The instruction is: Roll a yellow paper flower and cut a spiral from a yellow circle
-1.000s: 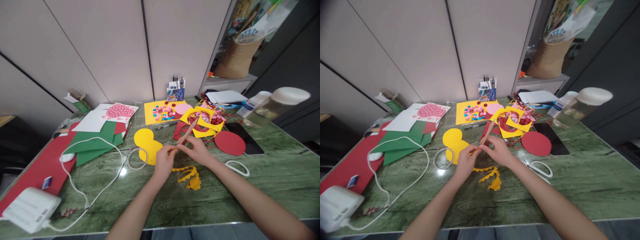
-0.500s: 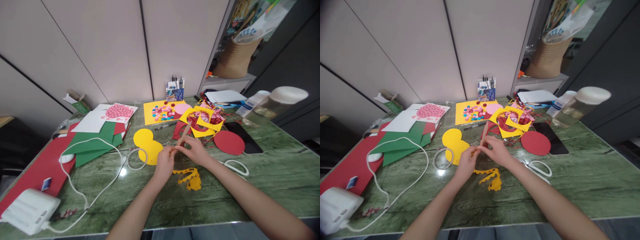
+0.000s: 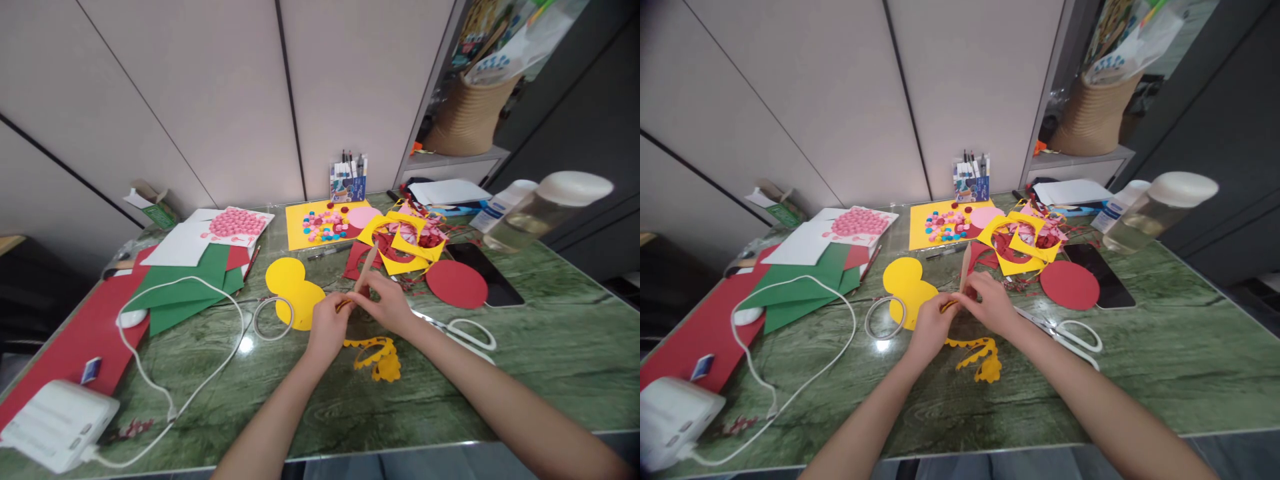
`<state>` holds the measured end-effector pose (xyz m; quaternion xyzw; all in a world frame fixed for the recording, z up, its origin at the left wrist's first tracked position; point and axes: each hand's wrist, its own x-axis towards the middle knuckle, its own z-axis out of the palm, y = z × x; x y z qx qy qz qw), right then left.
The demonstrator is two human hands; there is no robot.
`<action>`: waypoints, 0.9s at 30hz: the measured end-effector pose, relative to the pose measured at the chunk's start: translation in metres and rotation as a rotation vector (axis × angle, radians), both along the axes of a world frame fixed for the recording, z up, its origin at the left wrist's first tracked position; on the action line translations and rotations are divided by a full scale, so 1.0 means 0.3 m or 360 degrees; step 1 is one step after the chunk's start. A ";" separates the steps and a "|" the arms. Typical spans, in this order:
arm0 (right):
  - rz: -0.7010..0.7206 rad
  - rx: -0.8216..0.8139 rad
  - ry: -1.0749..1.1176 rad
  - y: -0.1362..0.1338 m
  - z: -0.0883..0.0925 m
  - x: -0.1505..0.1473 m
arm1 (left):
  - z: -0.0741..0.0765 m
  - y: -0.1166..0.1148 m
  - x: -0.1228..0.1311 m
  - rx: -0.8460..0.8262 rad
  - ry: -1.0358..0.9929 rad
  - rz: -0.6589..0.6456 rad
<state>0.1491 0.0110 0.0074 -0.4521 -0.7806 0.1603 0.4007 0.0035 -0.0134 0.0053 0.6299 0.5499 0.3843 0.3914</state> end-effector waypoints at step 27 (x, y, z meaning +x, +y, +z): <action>0.0068 -0.0077 0.0134 -0.002 0.010 -0.004 | 0.010 0.008 -0.015 -0.0021 0.0011 -0.0119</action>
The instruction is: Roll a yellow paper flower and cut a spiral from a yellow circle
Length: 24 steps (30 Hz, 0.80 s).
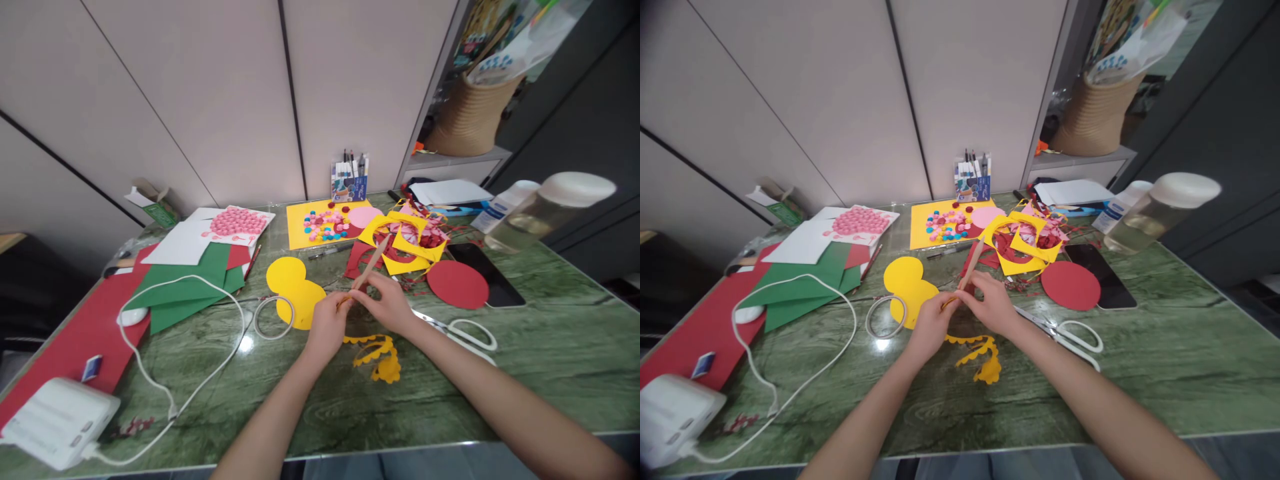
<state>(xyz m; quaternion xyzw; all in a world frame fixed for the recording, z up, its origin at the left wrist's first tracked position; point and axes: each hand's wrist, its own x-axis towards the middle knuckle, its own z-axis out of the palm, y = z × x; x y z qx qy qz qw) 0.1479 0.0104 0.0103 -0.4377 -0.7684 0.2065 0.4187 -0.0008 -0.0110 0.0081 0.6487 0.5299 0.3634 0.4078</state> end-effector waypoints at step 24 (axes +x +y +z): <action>-0.0088 0.0032 -0.0052 -0.004 -0.001 -0.004 | 0.003 -0.006 0.003 0.0041 0.0059 -0.0001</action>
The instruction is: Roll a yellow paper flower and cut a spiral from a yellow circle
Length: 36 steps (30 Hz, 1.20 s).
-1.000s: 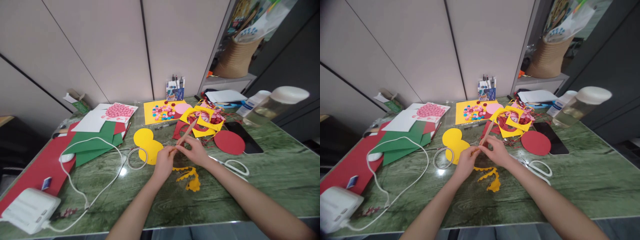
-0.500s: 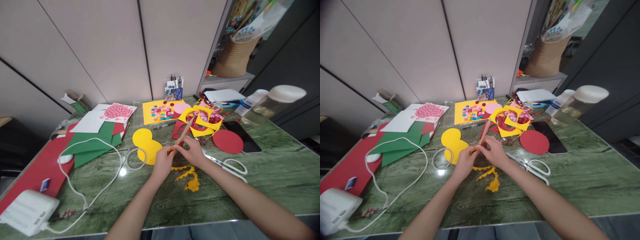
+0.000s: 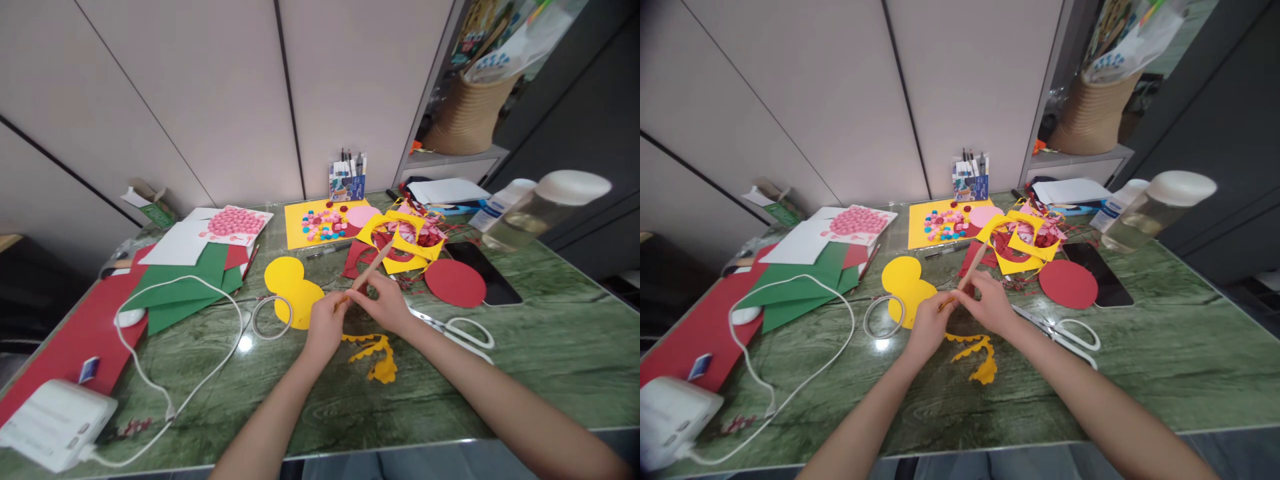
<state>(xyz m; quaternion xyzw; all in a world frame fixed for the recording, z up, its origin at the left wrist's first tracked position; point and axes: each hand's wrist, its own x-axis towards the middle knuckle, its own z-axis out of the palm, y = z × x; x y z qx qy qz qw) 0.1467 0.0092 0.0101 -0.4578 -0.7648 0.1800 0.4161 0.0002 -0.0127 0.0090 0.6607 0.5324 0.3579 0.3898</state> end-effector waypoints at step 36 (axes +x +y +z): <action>0.0155 -0.0095 -0.0057 0.009 0.022 0.012 | -0.021 0.016 -0.006 -0.0237 -0.0133 -0.0190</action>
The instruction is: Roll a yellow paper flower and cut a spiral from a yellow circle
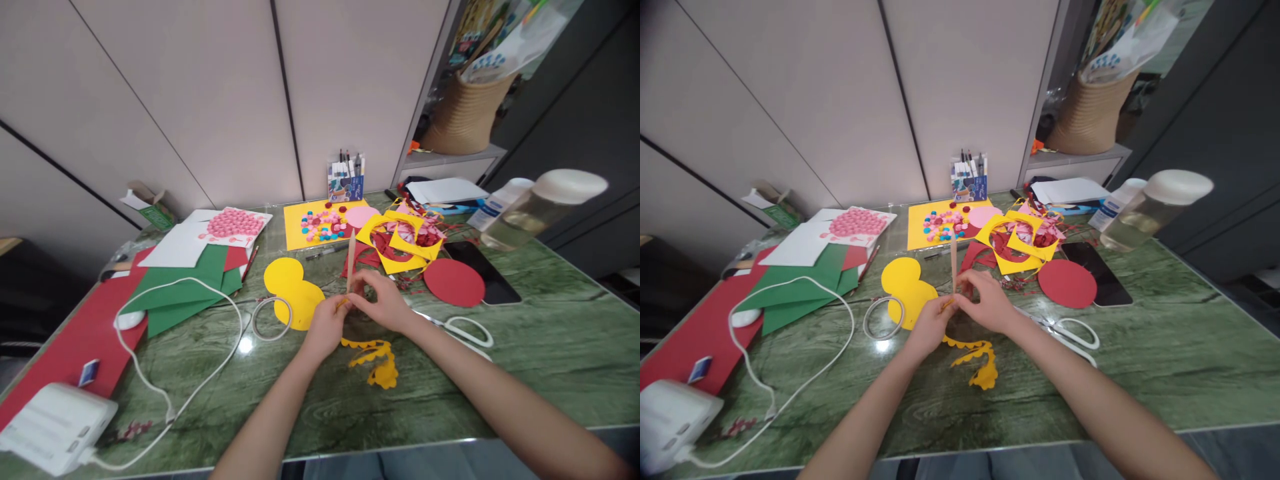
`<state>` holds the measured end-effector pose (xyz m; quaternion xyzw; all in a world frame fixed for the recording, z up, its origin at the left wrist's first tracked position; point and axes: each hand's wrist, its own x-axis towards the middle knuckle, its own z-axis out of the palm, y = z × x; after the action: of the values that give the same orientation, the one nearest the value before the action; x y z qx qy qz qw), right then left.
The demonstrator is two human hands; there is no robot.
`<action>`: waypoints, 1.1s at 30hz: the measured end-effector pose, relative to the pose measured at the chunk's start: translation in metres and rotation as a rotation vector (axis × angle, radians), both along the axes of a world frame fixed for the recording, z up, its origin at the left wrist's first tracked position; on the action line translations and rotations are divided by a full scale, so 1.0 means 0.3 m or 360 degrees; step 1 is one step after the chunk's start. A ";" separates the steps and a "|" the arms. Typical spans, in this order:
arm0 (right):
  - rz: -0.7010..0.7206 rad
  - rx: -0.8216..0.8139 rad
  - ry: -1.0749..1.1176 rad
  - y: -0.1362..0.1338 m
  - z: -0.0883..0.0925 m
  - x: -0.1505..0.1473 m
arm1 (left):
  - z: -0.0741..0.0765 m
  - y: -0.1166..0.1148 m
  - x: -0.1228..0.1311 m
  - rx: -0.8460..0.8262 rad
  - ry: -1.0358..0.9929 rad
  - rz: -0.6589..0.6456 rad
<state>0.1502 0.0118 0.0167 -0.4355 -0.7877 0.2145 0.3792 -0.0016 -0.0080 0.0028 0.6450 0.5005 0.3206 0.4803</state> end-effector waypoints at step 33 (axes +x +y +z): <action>0.0159 -0.0017 -0.0042 -0.004 -0.003 0.003 | 0.006 0.006 -0.006 -0.0223 -0.0212 -0.0071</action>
<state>0.1511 0.0107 0.0158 -0.4004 -0.8122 0.2318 0.3553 -0.0035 -0.0062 0.0045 0.5981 0.4741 0.3162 0.5635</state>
